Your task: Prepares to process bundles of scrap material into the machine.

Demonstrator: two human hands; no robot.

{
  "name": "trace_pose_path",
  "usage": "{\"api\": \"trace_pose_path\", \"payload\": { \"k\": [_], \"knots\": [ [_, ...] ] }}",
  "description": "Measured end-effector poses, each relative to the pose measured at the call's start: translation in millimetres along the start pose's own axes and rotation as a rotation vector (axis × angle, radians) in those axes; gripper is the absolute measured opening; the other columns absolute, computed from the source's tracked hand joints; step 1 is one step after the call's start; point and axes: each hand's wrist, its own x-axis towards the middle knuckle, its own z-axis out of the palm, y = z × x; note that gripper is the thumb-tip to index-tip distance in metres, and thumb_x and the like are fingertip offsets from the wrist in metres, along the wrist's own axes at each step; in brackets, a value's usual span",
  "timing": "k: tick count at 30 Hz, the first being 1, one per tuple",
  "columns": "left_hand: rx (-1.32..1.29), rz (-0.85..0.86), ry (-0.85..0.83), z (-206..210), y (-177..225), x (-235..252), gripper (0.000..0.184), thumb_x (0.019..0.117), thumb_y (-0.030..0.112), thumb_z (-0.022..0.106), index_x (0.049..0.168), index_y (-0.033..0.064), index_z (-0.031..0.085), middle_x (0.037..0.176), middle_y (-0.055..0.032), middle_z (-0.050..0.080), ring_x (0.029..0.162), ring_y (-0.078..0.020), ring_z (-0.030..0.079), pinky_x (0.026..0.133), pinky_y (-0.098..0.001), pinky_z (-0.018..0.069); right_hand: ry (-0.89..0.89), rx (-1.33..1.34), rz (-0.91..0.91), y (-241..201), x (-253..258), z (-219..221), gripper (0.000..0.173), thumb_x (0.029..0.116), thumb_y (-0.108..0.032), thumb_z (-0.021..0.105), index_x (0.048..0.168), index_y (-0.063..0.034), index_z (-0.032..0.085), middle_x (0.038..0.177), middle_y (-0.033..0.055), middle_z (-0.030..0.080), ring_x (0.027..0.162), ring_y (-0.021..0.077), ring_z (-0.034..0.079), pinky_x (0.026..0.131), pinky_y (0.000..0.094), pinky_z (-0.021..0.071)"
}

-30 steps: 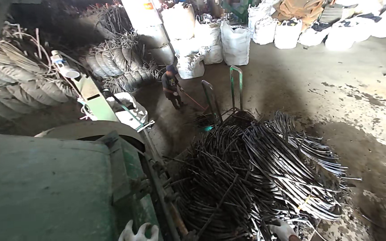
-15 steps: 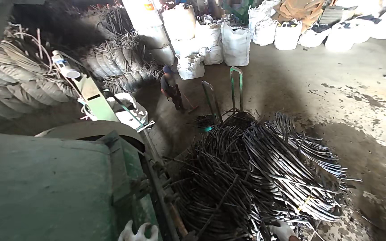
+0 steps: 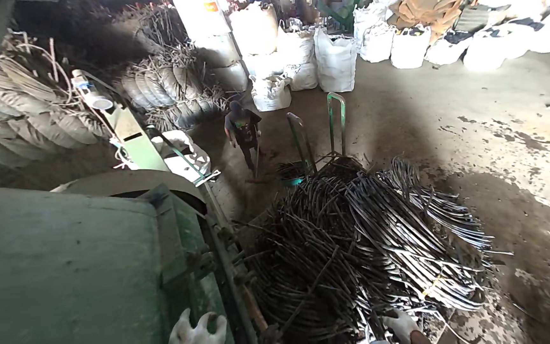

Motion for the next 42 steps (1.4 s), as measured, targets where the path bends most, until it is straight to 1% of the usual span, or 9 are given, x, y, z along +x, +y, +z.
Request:
{"api": "trace_pose_path", "payload": {
  "k": [1,2,4,7,15,20,29,34,42],
  "knots": [
    [-0.007,0.0,0.002,-1,0,0,0.046,0.082,0.069,0.056,0.108,0.0368,0.077,0.161,-0.0081,0.042,0.149,-0.0355,0.034,0.119,-0.0558,0.0262,0.002,0.012,0.264,8,12,5,0.053,0.0927,-0.043,0.071,0.132,-0.0089,0.066,0.108,0.0209,0.074,0.092,0.0331,0.074,0.081,0.0529,0.0618],
    [-0.014,-0.001,0.003,-3,0,0,0.046,0.0816,0.069,0.056,0.108,0.0369,0.077,0.161,-0.0077,0.042,0.149,-0.0354,0.034,0.119,-0.0558,0.026,0.013,0.021,0.45,7,22,9,0.053,0.0938,-0.045,0.071,0.137,-0.014,0.063,0.117,0.0191,0.072,0.103,0.0334,0.072,0.093,0.0554,0.0582],
    [-0.01,0.001,0.012,-4,0,-1,0.046,0.0812,0.07,0.056,0.107,0.0377,0.077,0.161,-0.0067,0.042,0.148,-0.0347,0.036,0.119,-0.0558,0.0276,0.061,-0.019,0.571,21,35,18,0.056,0.0931,-0.049,0.069,0.139,-0.0182,0.062,0.123,0.0164,0.071,0.109,0.0324,0.071,0.096,0.0563,0.0573],
    [-0.016,0.006,0.017,-5,1,-1,0.045,0.0814,0.07,0.056,0.107,0.0383,0.077,0.161,-0.0061,0.042,0.148,-0.036,0.036,0.117,-0.0566,0.0297,0.072,-0.035,0.554,38,43,21,0.057,0.0906,-0.05,0.07,0.137,-0.0187,0.064,0.12,0.0156,0.072,0.107,0.032,0.072,0.094,0.0568,0.0583],
    [-0.027,-0.01,-0.014,-7,2,0,0.047,0.081,0.068,0.058,0.108,0.0357,0.077,0.161,-0.008,0.041,0.149,-0.0384,0.035,0.117,-0.06,0.0299,0.051,-0.042,0.542,21,32,19,0.058,0.093,-0.05,0.069,0.139,-0.0157,0.063,0.125,0.0173,0.07,0.113,0.0331,0.069,0.098,0.057,0.0562],
    [-0.035,-0.006,-0.006,-5,2,1,0.045,0.08,0.067,0.059,0.107,0.0359,0.078,0.161,-0.0075,0.042,0.149,-0.0385,0.034,0.117,-0.06,0.0304,0.04,-0.038,0.544,24,33,18,0.058,0.0909,-0.053,0.069,0.138,-0.0181,0.063,0.119,0.0149,0.072,0.105,0.0311,0.072,0.092,0.0557,0.059],
    [-0.029,-0.007,0.002,-2,1,3,0.045,0.0795,0.069,0.057,0.105,0.037,0.078,0.161,-0.0073,0.042,0.148,-0.0373,0.035,0.117,-0.0584,0.0301,0.061,-0.048,0.562,29,39,17,0.055,0.0901,-0.053,0.07,0.135,-0.0202,0.066,0.116,0.0133,0.074,0.104,0.0299,0.072,0.092,0.0551,0.0588],
    [-0.024,-0.005,0.013,-2,1,3,0.046,0.0797,0.069,0.057,0.104,0.0372,0.078,0.16,-0.0065,0.043,0.148,-0.0366,0.036,0.118,-0.0579,0.0298,0.062,-0.016,0.572,24,37,16,0.056,0.0908,-0.051,0.07,0.137,-0.0198,0.064,0.114,0.0142,0.073,0.099,0.0301,0.073,0.088,0.0546,0.0597],
    [-0.013,-0.004,0.023,0,1,3,0.045,0.0794,0.07,0.056,0.103,0.0385,0.078,0.159,-0.0063,0.044,0.147,-0.0366,0.037,0.117,-0.0584,0.0306,0.062,-0.046,0.563,23,38,16,0.055,0.0901,-0.051,0.071,0.135,-0.0196,0.065,0.117,0.0135,0.074,0.104,0.0299,0.073,0.093,0.0543,0.0586]
  ]
}}
